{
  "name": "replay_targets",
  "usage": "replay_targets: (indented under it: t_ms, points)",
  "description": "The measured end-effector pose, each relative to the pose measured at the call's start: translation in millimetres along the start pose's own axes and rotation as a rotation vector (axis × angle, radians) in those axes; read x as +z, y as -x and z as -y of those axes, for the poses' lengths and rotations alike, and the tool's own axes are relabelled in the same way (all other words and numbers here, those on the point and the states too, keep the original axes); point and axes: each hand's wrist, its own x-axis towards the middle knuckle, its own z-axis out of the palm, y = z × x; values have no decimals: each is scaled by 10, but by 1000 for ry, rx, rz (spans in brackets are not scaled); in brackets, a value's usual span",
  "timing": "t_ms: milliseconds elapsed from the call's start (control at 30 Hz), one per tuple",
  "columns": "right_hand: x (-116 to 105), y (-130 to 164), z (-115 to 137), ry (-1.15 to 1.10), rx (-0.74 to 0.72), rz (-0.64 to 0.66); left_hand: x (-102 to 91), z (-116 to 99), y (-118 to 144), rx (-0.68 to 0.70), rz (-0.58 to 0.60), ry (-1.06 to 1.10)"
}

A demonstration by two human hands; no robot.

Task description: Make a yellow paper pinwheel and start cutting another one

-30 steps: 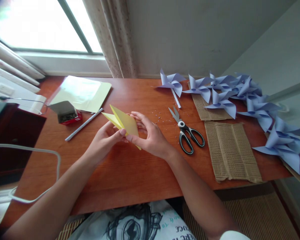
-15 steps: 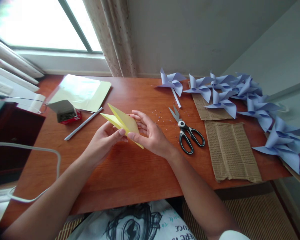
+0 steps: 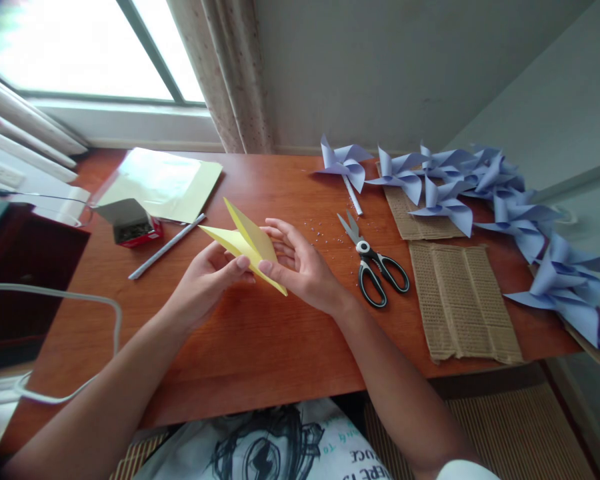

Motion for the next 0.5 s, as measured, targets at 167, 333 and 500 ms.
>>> replay_targets:
  t_ms: [167,333,500]
  points:
    - [-7,7,0,17,-14,5,7,-3,2,-4,-7,14]
    - [-15,15,10,26,-20,13,-5,7,7,-7,-14,17]
    - [-17,18,47,37,-22,12,-25,19,16,-23,-25,-21]
